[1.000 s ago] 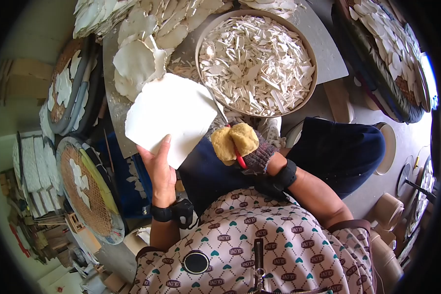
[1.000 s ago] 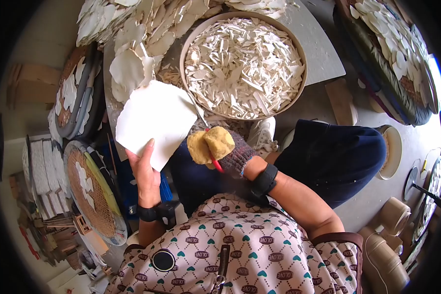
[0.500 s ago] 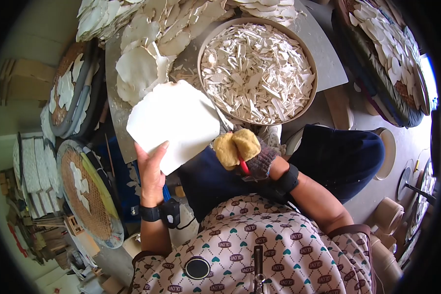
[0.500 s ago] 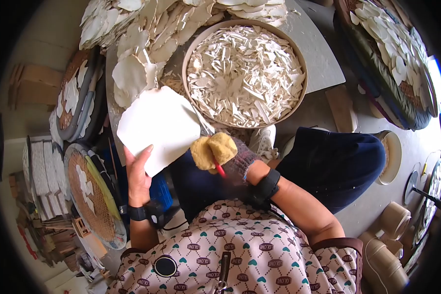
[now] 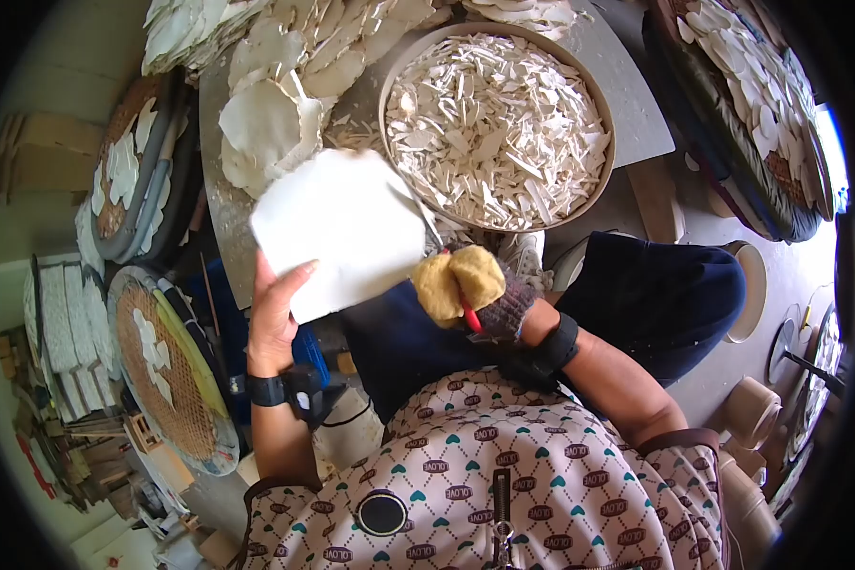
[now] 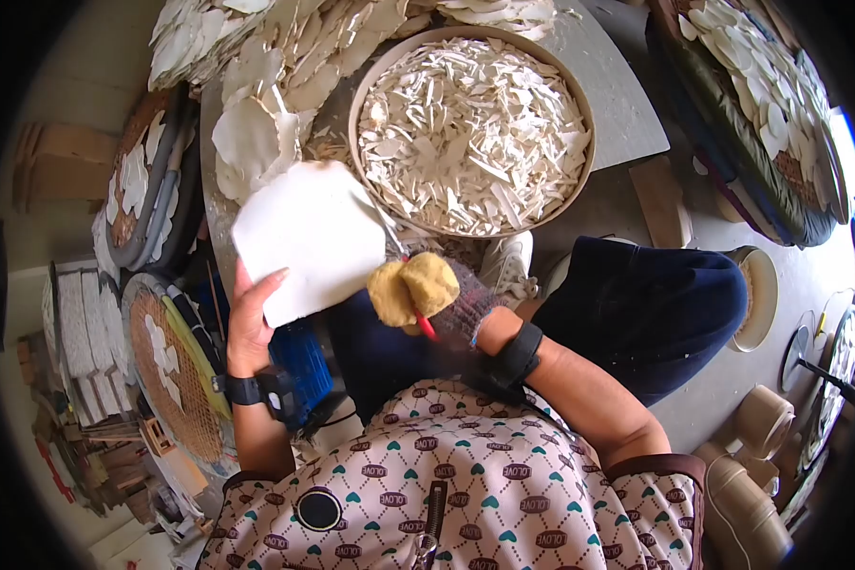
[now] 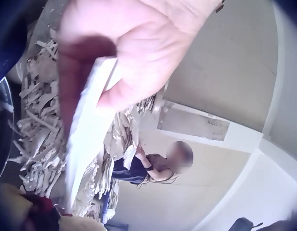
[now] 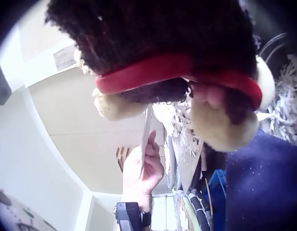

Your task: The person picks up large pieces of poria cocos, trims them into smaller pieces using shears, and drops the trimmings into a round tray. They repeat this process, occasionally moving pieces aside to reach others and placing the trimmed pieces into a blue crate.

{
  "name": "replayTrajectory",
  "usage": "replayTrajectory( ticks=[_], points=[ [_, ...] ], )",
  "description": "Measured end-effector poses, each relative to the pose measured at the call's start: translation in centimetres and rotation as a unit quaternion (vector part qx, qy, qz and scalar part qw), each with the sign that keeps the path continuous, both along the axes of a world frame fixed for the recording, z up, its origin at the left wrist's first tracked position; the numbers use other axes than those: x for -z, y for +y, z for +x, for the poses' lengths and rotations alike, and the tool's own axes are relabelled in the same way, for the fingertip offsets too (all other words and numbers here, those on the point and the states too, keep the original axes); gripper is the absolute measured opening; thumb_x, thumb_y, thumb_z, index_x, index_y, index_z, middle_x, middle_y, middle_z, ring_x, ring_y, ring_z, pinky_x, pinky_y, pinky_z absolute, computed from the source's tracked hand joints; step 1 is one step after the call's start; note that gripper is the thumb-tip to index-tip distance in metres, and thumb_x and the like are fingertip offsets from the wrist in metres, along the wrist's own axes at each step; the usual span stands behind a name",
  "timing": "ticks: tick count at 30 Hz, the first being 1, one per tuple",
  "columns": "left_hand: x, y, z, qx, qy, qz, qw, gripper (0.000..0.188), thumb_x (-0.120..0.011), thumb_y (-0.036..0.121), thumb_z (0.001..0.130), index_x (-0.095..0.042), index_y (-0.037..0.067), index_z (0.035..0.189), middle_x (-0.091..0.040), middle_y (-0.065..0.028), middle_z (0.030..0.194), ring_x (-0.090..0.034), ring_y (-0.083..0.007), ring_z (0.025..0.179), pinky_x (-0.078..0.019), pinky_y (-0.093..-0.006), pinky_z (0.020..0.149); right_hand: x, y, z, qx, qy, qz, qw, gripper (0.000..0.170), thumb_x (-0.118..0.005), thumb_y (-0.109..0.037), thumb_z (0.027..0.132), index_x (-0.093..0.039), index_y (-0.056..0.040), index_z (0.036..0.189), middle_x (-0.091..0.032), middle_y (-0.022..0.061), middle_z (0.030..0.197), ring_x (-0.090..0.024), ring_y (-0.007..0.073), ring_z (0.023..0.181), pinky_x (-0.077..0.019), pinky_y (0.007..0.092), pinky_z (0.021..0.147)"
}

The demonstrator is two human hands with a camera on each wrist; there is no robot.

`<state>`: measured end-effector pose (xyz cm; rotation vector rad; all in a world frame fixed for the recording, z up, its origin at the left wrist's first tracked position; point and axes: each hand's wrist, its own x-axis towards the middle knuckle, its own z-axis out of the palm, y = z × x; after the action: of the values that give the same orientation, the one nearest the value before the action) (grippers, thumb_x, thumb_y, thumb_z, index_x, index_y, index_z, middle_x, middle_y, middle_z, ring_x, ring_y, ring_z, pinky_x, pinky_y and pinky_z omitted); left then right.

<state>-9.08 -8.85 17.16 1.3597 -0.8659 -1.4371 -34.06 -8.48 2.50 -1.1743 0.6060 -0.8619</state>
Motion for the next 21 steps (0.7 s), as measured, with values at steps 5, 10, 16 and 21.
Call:
replayTrajectory(
  ticks=[5,10,16,21],
  points=[
    [0.0,-0.3,-0.2,-0.006,0.019,0.003,1.000,0.058,-0.059,0.002,0.078,-0.033,0.001,0.129,-0.048,-0.0145,0.121,-0.050,-0.0226,0.110,-0.0415,-0.0349,0.094,-2.1,-0.8,-1.0,0.027,0.108,-0.175,0.978,0.028,-0.064,-0.023,0.080,-0.058,-0.0055,0.101,-0.062,0.0106,0.092,-0.059,0.0271,0.086,-0.0477,0.0343,0.078],
    [2.9,3.6,-2.7,-0.126,0.260,-0.083,0.954,0.052,-0.055,0.016,0.085,-0.035,0.004,0.132,-0.045,-0.0128,0.130,-0.043,-0.0270,0.121,-0.0390,-0.0418,0.098,-3.3,-0.2,-0.6,0.030,-0.094,0.114,0.989,0.028,-0.063,-0.020,0.081,-0.056,-0.0047,0.104,-0.061,0.0083,0.097,-0.059,0.0206,0.092,-0.0475,0.0318,0.082],
    [4.5,2.5,-9.6,-0.268,0.199,-0.052,0.941,0.043,-0.057,0.023,0.087,-0.045,0.003,0.122,-0.053,-0.0095,0.116,-0.053,-0.0242,0.105,-0.0422,-0.0403,0.093,-2.5,0.8,0.3,0.021,-0.009,0.076,0.997,0.035,-0.068,-0.024,0.078,-0.056,-0.0045,0.104,-0.061,0.0079,0.097,-0.059,0.0178,0.091,-0.0477,0.0299,0.081],
    [4.2,1.1,-9.8,-0.281,0.165,-0.025,0.945,0.041,-0.061,0.011,0.083,-0.047,0.002,0.121,-0.054,-0.0092,0.113,-0.057,-0.0207,0.099,-0.0496,-0.0358,0.082,-5.1,0.4,-0.8,0.042,0.154,-0.074,0.984,0.038,-0.071,-0.029,0.074,-0.056,-0.0061,0.101,-0.062,0.0092,0.095,-0.060,0.0208,0.089,-0.0472,0.0307,0.080]
  ],
)
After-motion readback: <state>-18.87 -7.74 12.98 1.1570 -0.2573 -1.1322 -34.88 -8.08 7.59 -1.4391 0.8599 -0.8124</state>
